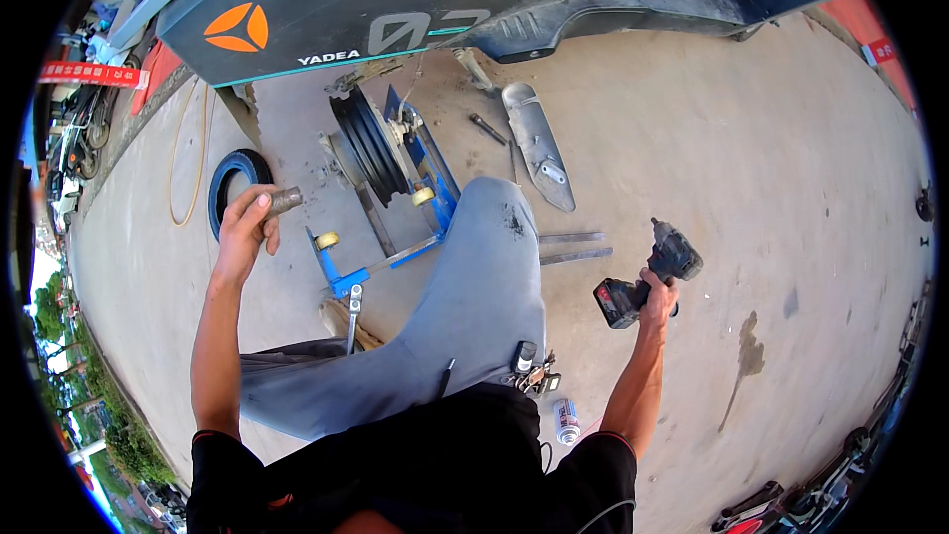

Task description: The person uses a tire changing tool to remove a tire from a scooter wheel rim. They apply lubricant to the tool's rollers, secure the wheel, and use a power drill to loosen the axle nut. The person then removes the tire from the rim and prepares to install a new tire.

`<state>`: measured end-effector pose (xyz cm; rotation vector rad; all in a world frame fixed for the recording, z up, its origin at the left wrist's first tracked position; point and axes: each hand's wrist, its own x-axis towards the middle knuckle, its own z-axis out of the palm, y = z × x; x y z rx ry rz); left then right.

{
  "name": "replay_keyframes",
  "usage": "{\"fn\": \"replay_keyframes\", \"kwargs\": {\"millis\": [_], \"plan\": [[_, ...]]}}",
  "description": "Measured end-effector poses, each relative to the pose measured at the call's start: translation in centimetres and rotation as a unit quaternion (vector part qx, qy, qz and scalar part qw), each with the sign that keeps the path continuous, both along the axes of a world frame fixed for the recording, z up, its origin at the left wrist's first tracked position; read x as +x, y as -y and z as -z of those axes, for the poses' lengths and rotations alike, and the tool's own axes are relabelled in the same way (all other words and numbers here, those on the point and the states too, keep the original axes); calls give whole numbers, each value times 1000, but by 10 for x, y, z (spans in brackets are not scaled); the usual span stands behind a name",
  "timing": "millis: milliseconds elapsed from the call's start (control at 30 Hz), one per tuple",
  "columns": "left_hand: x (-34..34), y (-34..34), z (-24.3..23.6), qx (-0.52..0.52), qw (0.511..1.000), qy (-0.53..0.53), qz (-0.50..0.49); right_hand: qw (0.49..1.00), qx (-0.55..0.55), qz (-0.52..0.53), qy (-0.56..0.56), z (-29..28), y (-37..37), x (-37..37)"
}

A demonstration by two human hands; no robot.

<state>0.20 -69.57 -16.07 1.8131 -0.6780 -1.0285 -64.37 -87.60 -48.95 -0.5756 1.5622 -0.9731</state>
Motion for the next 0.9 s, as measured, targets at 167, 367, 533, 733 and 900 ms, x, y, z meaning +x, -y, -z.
{"fn": "replay_keyframes", "kwargs": {"millis": [167,367,533,733,900], "plan": [[-39,42,9,-37,982,-159,-90,980,-130,-112,104,-144,46,85],[-93,85,8,-65,960,-251,-106,881,-135,-366,267,-260,41,216],[-94,74,-7,-67,958,-242,-138,832,-123,-434,323,-267,-1,307],[-74,38,-8,-67,968,-200,-134,804,-91,-490,324,-267,-19,339],[-59,21,-10,26,977,-191,-95,802,-190,-526,210,-265,-21,353]]}}
